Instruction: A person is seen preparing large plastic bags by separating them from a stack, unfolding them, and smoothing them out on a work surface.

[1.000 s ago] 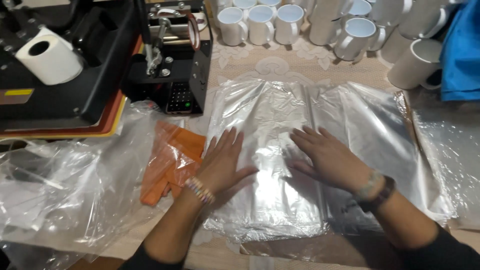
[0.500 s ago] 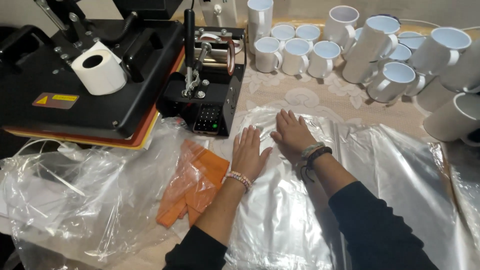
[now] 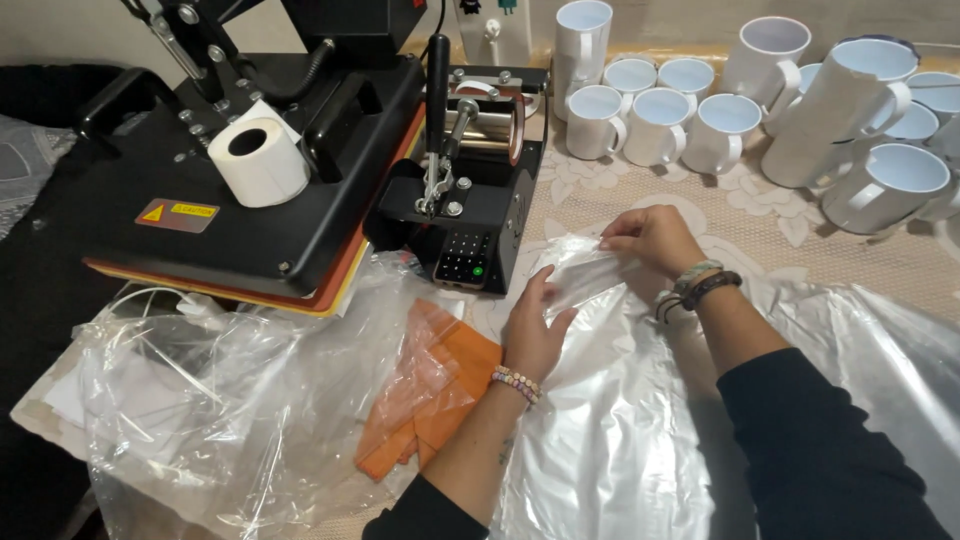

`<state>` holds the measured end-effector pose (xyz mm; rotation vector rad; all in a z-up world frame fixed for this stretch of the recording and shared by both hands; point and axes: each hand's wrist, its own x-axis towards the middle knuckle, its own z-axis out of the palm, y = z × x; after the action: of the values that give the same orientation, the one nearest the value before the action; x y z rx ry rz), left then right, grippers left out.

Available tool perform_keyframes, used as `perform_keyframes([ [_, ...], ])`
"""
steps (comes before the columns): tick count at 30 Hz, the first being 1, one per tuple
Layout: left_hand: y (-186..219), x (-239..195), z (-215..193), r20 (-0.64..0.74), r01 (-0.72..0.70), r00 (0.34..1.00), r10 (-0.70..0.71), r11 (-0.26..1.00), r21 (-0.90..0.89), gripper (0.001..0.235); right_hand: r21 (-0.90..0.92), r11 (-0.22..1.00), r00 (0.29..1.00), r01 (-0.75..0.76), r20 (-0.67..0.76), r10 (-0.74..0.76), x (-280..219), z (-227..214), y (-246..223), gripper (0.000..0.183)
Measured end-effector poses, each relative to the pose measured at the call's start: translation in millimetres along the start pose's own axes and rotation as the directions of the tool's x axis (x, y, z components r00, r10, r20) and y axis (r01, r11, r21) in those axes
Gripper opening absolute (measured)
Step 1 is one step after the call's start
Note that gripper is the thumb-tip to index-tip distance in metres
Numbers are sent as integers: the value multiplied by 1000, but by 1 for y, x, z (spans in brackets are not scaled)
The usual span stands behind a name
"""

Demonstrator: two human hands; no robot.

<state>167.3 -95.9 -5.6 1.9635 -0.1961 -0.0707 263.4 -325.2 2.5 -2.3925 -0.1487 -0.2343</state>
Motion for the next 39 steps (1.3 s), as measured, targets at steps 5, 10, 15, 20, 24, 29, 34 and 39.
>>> perform_keyframes([
  [5,-3,-2,-2,-67,-99,993,92,990,-100,61,8,1000,1000,29,0,-29,-14,-14,-11,15],
  [10,-42,16,18,-140,-221,968,210,973,-68,23,107,991,995,83,-71,-76,-34,-27,-20,13],
  [15,-41,15,17,-196,-305,937,289,950,-58,19,271,951,967,146,-241,-80,-47,-32,-16,12],
  [20,-29,10,13,-173,-290,944,280,956,-37,9,213,977,997,-15,-70,30,-70,-24,-40,15],
  [24,-23,9,12,-154,-391,904,399,917,77,6,332,849,912,-411,150,383,-99,-20,-101,59],
  [29,-34,10,25,-3,-659,715,699,675,331,3,614,587,831,-527,228,507,-103,0,-75,80],
  [34,-26,4,27,162,-742,637,754,541,395,3,651,518,801,-555,251,543,-122,-18,-77,115],
  [39,-17,-3,25,414,-766,640,648,494,411,16,618,622,856,-481,176,486,-127,-3,-40,119],
])
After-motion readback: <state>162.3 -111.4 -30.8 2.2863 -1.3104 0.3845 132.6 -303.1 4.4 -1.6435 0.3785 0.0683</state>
